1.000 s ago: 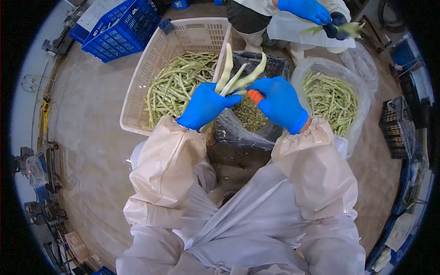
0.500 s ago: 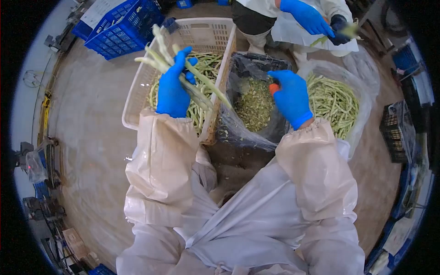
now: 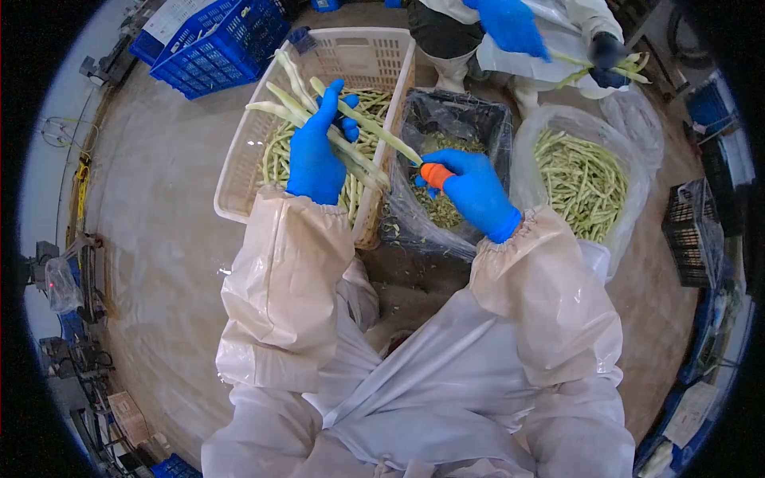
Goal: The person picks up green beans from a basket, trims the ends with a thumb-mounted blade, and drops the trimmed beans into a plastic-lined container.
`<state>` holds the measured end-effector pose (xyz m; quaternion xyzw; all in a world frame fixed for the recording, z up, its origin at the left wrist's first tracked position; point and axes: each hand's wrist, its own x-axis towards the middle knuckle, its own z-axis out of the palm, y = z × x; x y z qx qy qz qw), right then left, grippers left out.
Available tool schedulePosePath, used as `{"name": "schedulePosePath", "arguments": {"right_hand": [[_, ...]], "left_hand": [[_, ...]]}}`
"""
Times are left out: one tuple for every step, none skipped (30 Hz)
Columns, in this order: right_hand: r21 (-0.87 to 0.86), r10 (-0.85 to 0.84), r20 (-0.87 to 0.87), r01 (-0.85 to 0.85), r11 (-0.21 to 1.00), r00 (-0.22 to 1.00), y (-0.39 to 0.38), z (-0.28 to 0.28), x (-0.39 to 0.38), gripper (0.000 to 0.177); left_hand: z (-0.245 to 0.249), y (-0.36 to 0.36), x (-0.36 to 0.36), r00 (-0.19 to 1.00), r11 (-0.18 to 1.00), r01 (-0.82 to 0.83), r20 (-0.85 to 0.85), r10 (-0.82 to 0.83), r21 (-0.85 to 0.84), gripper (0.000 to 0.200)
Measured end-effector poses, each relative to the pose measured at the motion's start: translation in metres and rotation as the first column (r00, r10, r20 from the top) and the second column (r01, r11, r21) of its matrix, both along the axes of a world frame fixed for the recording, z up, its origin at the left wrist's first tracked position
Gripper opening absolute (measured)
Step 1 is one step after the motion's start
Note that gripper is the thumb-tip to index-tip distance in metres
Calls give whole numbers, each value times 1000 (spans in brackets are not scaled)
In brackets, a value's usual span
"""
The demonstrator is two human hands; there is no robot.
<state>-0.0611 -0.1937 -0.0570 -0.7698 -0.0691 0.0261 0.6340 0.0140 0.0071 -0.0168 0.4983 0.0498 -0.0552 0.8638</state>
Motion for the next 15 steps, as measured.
{"name": "schedulePosePath", "arguments": {"right_hand": [[-67, -58, 21, 59, 996, 998, -1, -2, 0, 19], [-131, -112, 45, 117, 984, 993, -2, -3, -1, 18], [-193, -165, 75, 176, 965, 983, -2, -1, -1, 17], [-303, -190, 188, 241, 922, 964, -4, 3, -2, 16], [-399, -199, 300, 312, 862, 933, -8, 10, -1, 15], [-479, -191, 411, 389, 787, 892, -11, 14, -1, 14], [-516, -154, 451, 397, 759, 879, -15, 14, 0, 13], [-550, -115, 489, 407, 729, 865, -18, 14, 1, 11], [-581, -74, 523, 419, 698, 849, -19, 15, 2, 10], [-613, -27, 496, 372, 697, 868, -19, 16, 2, 9], [-644, 23, 467, 322, 694, 884, -18, 17, 0, 9], [-675, 76, 434, 268, 688, 898, -15, 17, -1, 9], [-646, 82, 467, 277, 711, 881, -12, 16, -2, 9], [-617, 84, 498, 284, 733, 863, -9, 14, -3, 10], [-586, 83, 529, 293, 755, 845, -7, 14, -4, 12]], "left_hand": [[0, 0, 0, 1000, 999, 7, -19, -6, 32, 42], [0, -1, 0, 999, 998, 12, -39, -10, 64, 45], [0, -1, -1, 999, 989, -47, -16, 50, 140, 45], [-1, -3, -3, 994, 971, -107, 11, 108, 214, 44], [-2, -5, -5, 986, 943, -168, 40, 163, 286, 43], [-2, -8, -9, 951, 906, -297, 183, 251, 302, 41], [-3, -9, -9, 930, 862, -331, 285, 230, 383, 39], [-6, -9, -7, 903, 809, -370, 382, 198, 456, 38], [-7, -11, -7, 868, 747, -415, 472, 154, 519, 37], [-8, -15, -8, 863, 705, -354, 504, -6, 614, 33], [-14, -21, -16, 854, 689, -275, 499, -145, 671, 30], [-11, -30, -28, 832, 658, -199, 480, -278, 726, 27], [-15, -35, -33, 831, 588, -168, 434, -347, 791, 26], [-21, -38, -37, 828, 510, -135, 380, -412, 849, 25], [-20, -40, -39, 820, 427, -102, 319, -475, 899, 23]]}}
